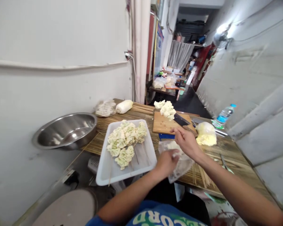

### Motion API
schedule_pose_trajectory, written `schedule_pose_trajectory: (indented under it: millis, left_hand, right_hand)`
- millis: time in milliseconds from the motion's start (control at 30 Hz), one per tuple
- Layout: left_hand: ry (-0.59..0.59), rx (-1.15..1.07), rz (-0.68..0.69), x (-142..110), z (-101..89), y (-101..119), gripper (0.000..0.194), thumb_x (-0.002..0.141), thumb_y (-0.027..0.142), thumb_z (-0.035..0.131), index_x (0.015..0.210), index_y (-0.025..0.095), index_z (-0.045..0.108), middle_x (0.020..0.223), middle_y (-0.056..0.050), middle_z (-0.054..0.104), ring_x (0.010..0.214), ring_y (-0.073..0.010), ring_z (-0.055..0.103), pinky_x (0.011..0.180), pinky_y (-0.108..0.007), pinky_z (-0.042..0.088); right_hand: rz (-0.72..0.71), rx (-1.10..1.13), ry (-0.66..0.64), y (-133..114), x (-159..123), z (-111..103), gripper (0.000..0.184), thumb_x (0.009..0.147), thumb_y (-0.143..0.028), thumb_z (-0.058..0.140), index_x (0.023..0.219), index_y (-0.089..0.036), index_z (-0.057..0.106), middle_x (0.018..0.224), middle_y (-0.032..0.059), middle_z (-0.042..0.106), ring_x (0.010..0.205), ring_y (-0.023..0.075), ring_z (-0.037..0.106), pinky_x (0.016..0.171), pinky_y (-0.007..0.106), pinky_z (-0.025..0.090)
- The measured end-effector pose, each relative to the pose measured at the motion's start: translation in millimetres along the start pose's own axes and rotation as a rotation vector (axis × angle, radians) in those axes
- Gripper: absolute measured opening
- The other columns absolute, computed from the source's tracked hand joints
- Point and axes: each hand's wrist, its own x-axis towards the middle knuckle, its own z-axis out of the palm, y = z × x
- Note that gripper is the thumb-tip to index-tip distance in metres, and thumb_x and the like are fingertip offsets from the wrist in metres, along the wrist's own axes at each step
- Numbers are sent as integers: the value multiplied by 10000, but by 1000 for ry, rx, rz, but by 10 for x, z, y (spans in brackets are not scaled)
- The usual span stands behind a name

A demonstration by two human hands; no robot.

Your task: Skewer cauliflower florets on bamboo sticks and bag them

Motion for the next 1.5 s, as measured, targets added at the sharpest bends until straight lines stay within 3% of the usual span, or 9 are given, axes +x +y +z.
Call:
schedule_pose_trajectory:
  millis: [167,333,500,700,900,1067,1233,1333,1500]
  left_hand:
    - [90,44,44,177,-179,157,416,898,434,426,992,178,741,575,-23,649,622,-189,636,617,-260,458]
    - [106,38,23,270,-187,289,452,890,457,417,1051,168,726,441,40,518,378,-127,496,449,-220,365]
    - [101,7,-36,325,-146,370,483,870,465,425,1115,156,704,398,58,445,340,-131,454,371,-212,303]
    - [111,162,53,299,-145,477,450,901,464,428,1040,171,740,406,41,506,413,-149,533,496,-228,402]
    - [196,299,144,261,-270,424,368,920,371,440,1093,203,717,1117,-51,709,1075,-222,644,944,-313,457]
    - [195,382,126,260,-353,371,388,931,358,421,1150,181,688,1180,-77,676,1135,-229,615,1010,-351,428]
    - [210,262,150,291,-232,411,377,925,377,419,1046,196,727,1086,-57,721,1047,-221,652,935,-317,461]
    - [242,130,90,334,-150,470,383,906,400,445,1014,171,732,662,-27,707,695,-191,676,708,-272,498]
    - [396,-257,16,441,-180,488,473,883,470,452,1123,126,671,382,78,421,316,-90,370,358,-191,285]
  right_hand:
    - [92,25,-175,229,-940,-955,389,959,-501,371,923,-182,591,576,-54,345,509,102,325,483,219,276]
    - [350,195,-493,593,-1665,-1271,453,958,-578,323,945,-192,560,606,-57,322,526,96,293,489,221,261]
    - [405,285,-618,938,-1814,-1073,564,917,-673,304,939,-180,577,537,-64,334,491,101,303,490,237,258]
    - [430,402,-591,1145,-1470,-732,606,854,-725,369,929,-164,586,458,-94,326,374,76,254,399,214,206]
    - [433,503,-721,1403,-1118,-776,482,863,-633,451,911,-175,595,444,-109,326,334,60,209,338,200,184]
    - [442,492,-750,1627,-1068,-947,469,858,-612,471,898,-159,582,451,-112,327,357,61,201,320,185,183]
    - [298,250,-644,1551,-1005,-771,423,934,-507,359,898,-160,599,490,-77,352,418,91,315,416,205,278]
    - [75,-51,-548,1524,-942,-547,391,961,-367,313,821,-162,615,615,8,522,587,134,492,597,241,385]
    - [66,-550,-422,1749,-917,-338,312,954,-239,312,984,-157,612,747,79,641,684,187,567,646,267,359]
